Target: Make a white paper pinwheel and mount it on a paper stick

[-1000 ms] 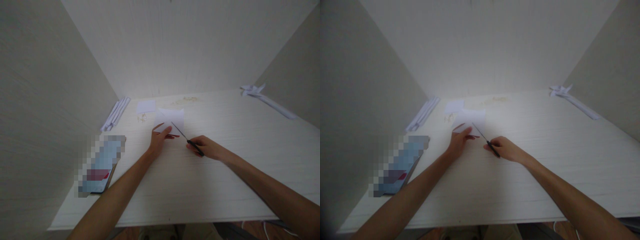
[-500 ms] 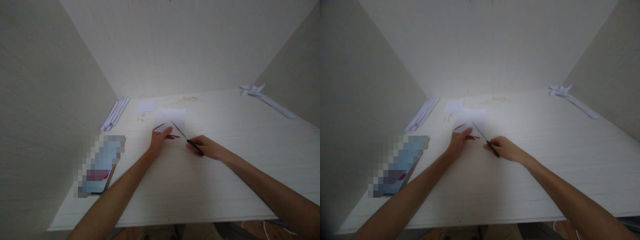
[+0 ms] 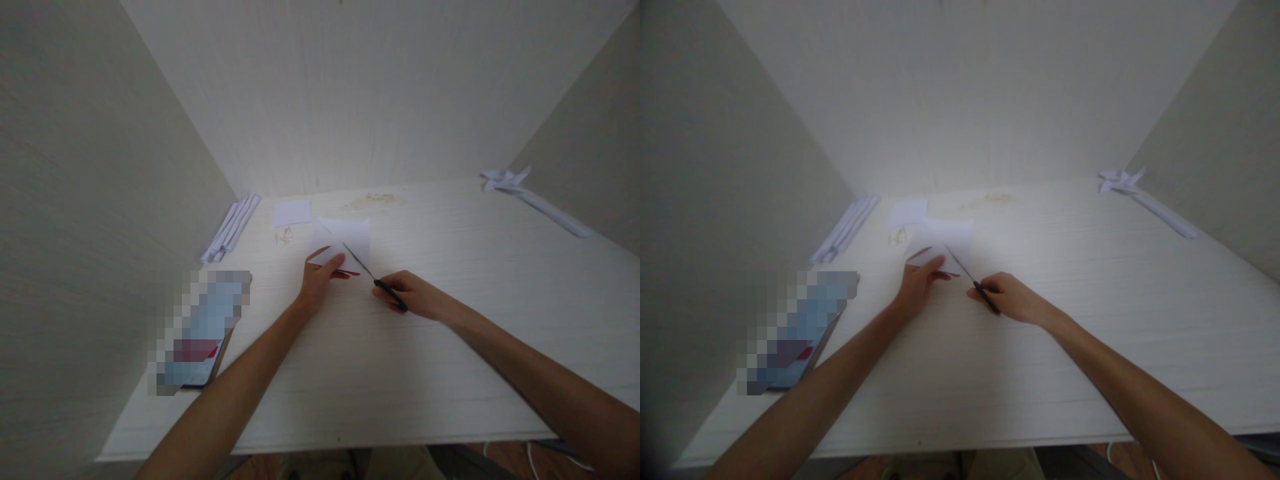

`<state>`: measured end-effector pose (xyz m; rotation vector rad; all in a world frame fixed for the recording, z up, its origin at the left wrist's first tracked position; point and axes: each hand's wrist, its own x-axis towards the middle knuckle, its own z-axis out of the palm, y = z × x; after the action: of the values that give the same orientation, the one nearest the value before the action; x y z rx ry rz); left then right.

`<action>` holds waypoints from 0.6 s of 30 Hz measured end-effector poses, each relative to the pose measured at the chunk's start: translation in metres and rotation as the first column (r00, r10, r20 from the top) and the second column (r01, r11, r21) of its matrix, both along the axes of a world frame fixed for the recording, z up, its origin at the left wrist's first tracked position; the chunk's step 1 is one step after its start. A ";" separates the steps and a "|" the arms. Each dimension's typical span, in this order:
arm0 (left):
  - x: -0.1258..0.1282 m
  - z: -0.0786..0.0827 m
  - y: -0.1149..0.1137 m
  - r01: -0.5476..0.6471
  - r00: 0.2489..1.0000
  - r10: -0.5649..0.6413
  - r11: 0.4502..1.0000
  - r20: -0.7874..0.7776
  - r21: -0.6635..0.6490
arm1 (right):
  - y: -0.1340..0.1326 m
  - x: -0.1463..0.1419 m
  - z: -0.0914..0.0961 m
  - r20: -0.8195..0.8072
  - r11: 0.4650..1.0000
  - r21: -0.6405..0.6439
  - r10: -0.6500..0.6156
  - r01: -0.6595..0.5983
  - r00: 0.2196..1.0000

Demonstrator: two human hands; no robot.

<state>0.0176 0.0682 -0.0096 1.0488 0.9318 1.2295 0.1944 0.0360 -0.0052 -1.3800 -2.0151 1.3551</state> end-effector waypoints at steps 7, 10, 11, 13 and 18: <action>0.001 -0.001 0.000 -0.075 0.997 0.075 0.997 -0.030 0.001 | -0.001 0.000 -0.001 -0.016 1.000 -0.017 -0.013 0.013 1.000; 0.002 0.001 0.002 -0.192 0.980 0.191 0.981 -0.057 -0.014 | -0.001 -0.001 0.001 -0.007 1.000 -0.027 -0.015 0.015 1.000; 0.001 0.001 0.003 -0.235 0.971 0.234 0.972 -0.055 -0.014 | -0.001 -0.001 0.002 -0.004 0.999 -0.032 -0.015 0.014 1.000; 0.000 0.001 0.005 -0.324 0.946 0.324 0.946 -0.030 -0.014 | 0.000 -0.001 0.002 -0.001 0.999 -0.039 -0.013 0.013 1.000; -0.006 -0.002 0.012 -0.429 0.902 0.430 0.903 0.046 -0.030 | 0.000 -0.001 0.000 -0.015 0.998 -0.044 -0.035 0.034 0.999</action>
<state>0.0118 0.0802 -0.0111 0.8116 1.1727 1.5989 0.1937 0.0363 -0.0049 -1.4114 -1.9536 1.3981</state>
